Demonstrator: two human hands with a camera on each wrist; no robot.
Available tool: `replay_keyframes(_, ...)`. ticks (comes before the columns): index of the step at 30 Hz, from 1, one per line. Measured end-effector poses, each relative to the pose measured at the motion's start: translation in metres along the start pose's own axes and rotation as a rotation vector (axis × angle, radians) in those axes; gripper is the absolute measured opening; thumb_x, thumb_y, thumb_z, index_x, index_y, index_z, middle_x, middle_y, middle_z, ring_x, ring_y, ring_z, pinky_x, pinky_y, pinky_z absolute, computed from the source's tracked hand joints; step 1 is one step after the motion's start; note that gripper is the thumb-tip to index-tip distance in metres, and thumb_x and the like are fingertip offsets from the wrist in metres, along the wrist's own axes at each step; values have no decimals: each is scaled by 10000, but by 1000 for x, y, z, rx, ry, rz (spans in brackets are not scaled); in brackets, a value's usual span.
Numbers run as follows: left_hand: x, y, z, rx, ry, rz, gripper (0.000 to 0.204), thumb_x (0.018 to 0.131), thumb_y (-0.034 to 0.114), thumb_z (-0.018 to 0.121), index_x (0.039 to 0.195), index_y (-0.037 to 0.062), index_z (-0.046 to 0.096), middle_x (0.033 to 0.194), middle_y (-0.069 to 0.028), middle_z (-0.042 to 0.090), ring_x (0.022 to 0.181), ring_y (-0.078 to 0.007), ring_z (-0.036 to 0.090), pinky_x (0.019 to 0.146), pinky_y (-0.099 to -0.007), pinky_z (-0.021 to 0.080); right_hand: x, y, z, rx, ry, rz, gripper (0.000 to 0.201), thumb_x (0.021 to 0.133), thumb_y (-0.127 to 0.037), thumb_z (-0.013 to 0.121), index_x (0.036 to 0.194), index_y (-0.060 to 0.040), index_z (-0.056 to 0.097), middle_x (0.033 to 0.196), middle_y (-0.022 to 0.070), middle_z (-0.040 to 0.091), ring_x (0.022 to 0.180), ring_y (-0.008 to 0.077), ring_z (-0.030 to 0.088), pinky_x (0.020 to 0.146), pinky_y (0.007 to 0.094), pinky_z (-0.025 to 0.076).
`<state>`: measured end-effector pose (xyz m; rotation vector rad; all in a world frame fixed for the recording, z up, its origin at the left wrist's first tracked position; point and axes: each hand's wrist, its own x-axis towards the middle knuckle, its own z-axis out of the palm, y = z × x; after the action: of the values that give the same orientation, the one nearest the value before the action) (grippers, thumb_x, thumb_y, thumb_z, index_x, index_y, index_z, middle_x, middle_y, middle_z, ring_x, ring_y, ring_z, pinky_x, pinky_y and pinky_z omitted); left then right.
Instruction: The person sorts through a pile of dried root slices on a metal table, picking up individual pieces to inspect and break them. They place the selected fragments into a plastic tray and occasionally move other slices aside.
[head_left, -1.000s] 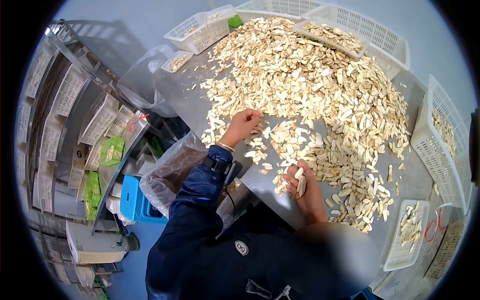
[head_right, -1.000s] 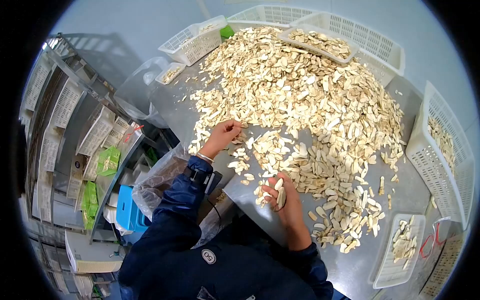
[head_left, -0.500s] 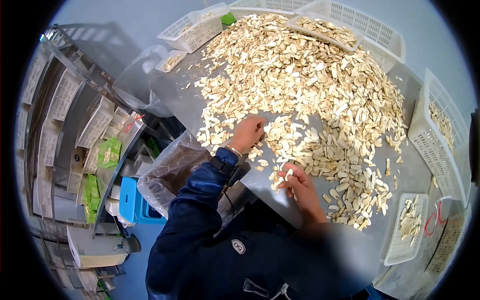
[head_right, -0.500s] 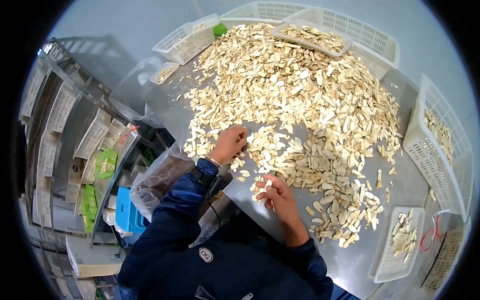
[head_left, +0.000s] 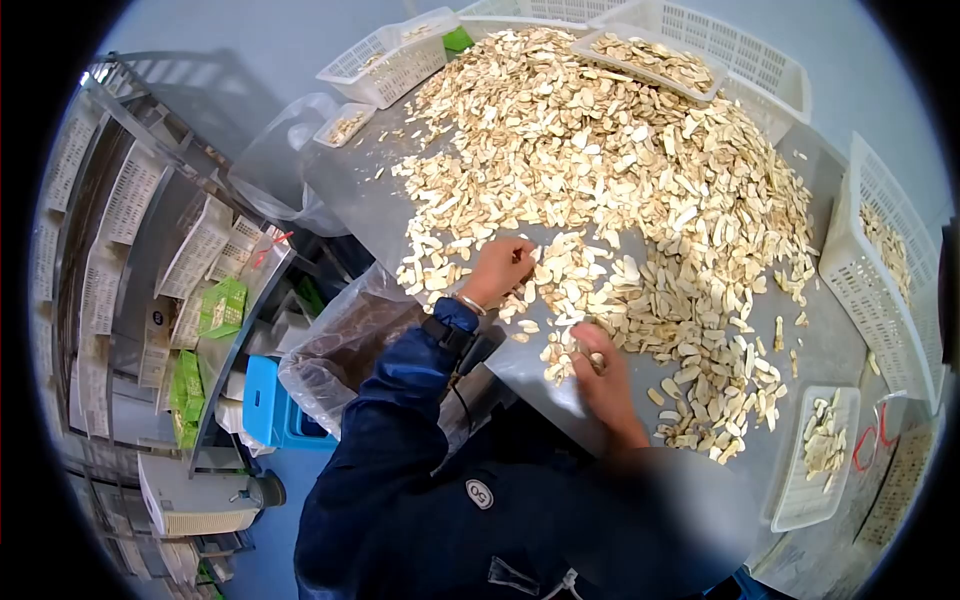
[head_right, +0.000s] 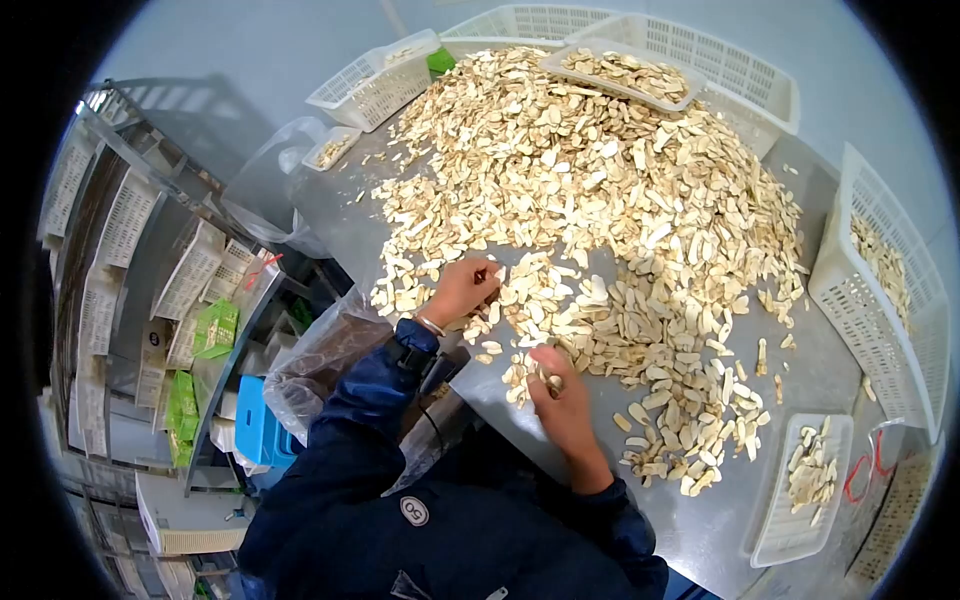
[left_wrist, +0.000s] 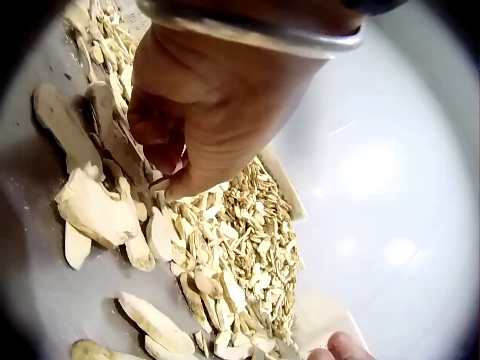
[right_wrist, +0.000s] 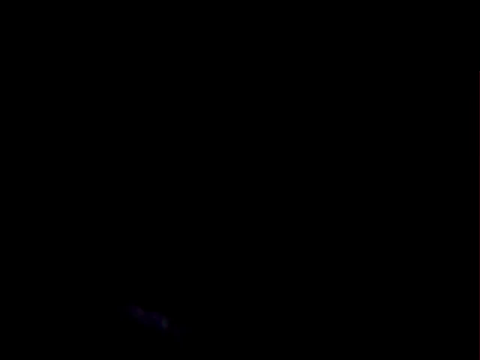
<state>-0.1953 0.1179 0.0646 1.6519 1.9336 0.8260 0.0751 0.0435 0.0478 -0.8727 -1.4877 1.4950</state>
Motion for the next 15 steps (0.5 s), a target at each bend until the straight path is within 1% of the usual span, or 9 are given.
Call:
replay_keyframes(1, 0, -4, -3, 2, 22, -13, 187, 867, 117, 703, 1022, 13, 706, 771, -50, 688, 675, -109, 649, 623, -272, 520, 6, 7, -4, -151, 59, -169, 271, 952, -86, 591, 1212, -28, 639, 1257, 94, 644, 652, 85, 575, 560, 228, 468)
replay_keyframes(2, -1, -8, -5, 4, 43, -26, 194, 870, 112, 699, 1033, 7, 709, 765, -43, 689, 673, -92, 646, 617, -264, 518, 5, 13, -6, -129, 76, -163, 268, 951, -90, 597, 1208, -26, 640, 1242, 89, 647, 646, 81, 568, 557, 224, 462)
replay_keyframes(3, -2, -14, -3, -17, 96, 9, 196, 872, 111, 694, 1034, 2, 708, 766, -42, 689, 673, -90, 644, 619, -263, 518, 5, 11, -6, -106, 92, -158, 266, 949, -95, 602, 1203, -24, 640, 1228, 84, 649, 640, 78, 562, 554, 221, 456)
replay_keyframes(5, -4, -26, 3, -59, 200, 79, 200, 876, 108, 684, 1037, -7, 707, 767, -38, 689, 674, -87, 640, 622, -263, 516, -1, -18, -4, 282, 36, 199, 270, 958, -109, 603, 1212, -24, 632, 1173, 68, 665, 634, 68, 553, 545, 211, 438)
replay_keyframes(8, -13, -1, 0, -64, 221, 77, 113, 852, 126, 674, 872, 15, 679, 742, -109, 691, 646, -219, 682, 610, -319, 529, 1, -17, -5, 362, -87, 313, 274, 982, -142, 592, 1234, -37, 618, 1096, 54, 683, 626, 54, 535, 518, 200, 399)
replay_keyframes(11, -16, 14, -4, 249, 306, 154, 131, 839, 141, 695, 893, 23, 671, 807, -118, 709, 677, -245, 685, 620, -329, 532, 2, -11, -5, 438, -150, 335, 285, 1003, -171, 576, 1253, -39, 607, 1060, 50, 694, 624, 49, 527, 507, 198, 378)
replay_keyframes(14, -21, 29, -9, 593, 469, 271, 163, 849, 134, 720, 963, 24, 685, 761, -103, 653, 622, -195, 621, 581, -314, 501, 2, -8, -5, 456, -150, 362, 284, 1014, -179, 567, 1260, -41, 601, 1070, 56, 689, 616, 46, 517, 498, 203, 368)
replay_keyframes(15, -22, 31, -11, 446, 366, 204, 165, 857, 130, 720, 981, 28, 681, 774, -87, 658, 633, -173, 617, 585, -301, 497, 2, -7, -7, 461, -164, 371, 307, 1024, -208, 551, 1282, -44, 582, 1090, 60, 681, 623, 52, 522, 496, 202, 365)
